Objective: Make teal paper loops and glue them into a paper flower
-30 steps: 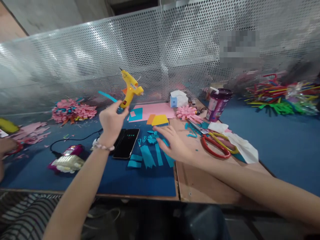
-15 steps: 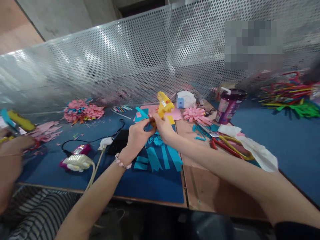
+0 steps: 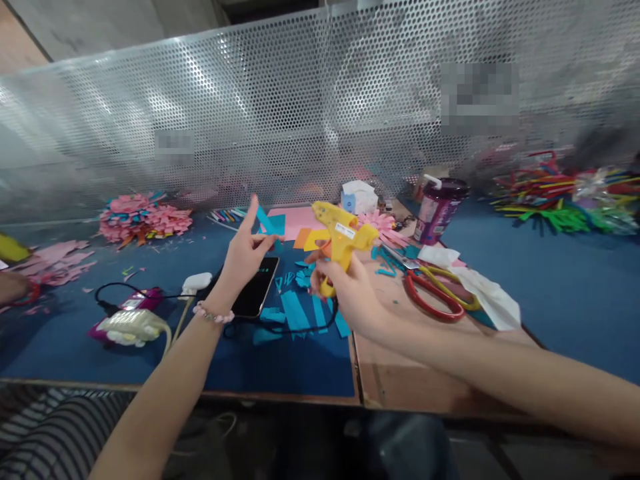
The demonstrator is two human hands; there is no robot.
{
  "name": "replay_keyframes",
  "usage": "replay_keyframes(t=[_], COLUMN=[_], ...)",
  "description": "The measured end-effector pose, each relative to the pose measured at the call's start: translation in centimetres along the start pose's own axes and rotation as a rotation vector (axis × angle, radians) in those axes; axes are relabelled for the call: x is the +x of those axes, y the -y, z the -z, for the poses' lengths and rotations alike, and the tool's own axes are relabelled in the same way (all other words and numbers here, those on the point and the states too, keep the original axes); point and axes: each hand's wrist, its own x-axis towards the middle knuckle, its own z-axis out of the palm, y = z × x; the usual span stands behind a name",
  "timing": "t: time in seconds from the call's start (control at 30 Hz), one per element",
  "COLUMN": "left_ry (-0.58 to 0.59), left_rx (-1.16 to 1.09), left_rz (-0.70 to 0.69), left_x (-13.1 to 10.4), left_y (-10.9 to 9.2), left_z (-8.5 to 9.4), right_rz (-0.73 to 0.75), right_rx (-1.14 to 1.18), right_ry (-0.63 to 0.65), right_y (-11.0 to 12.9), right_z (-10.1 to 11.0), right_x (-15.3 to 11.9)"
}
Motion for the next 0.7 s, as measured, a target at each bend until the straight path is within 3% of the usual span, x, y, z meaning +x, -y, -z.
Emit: replay_keyframes(t=[0.17, 0.37, 0.53, 0.7], left_ry=[0.042, 0.15, 0.125, 0.081], left_rx=[-0.028, 0.017, 0.048, 0.066], left_rz=[0.069, 0.069, 0.068, 0.059], left_x=[0.1, -0.1, -0.2, 0.1], left_y=[0.6, 1.1, 1.0, 0.9], left_z=[0.0, -0.2, -0.7, -0.4], right_rz=[-0.18, -0.282, -0.16, -0.062], right_rx=[-0.05, -0.122, 0.063, 0.204], right_ry=[0.018, 0.074, 0.05, 0.049], right_y=[-0.6, -2.4, -2.4, 0.0], right_z=[0.2, 1.2, 0.7, -3.0], right_x=[-3.7, -4.3, -3.3, -1.4])
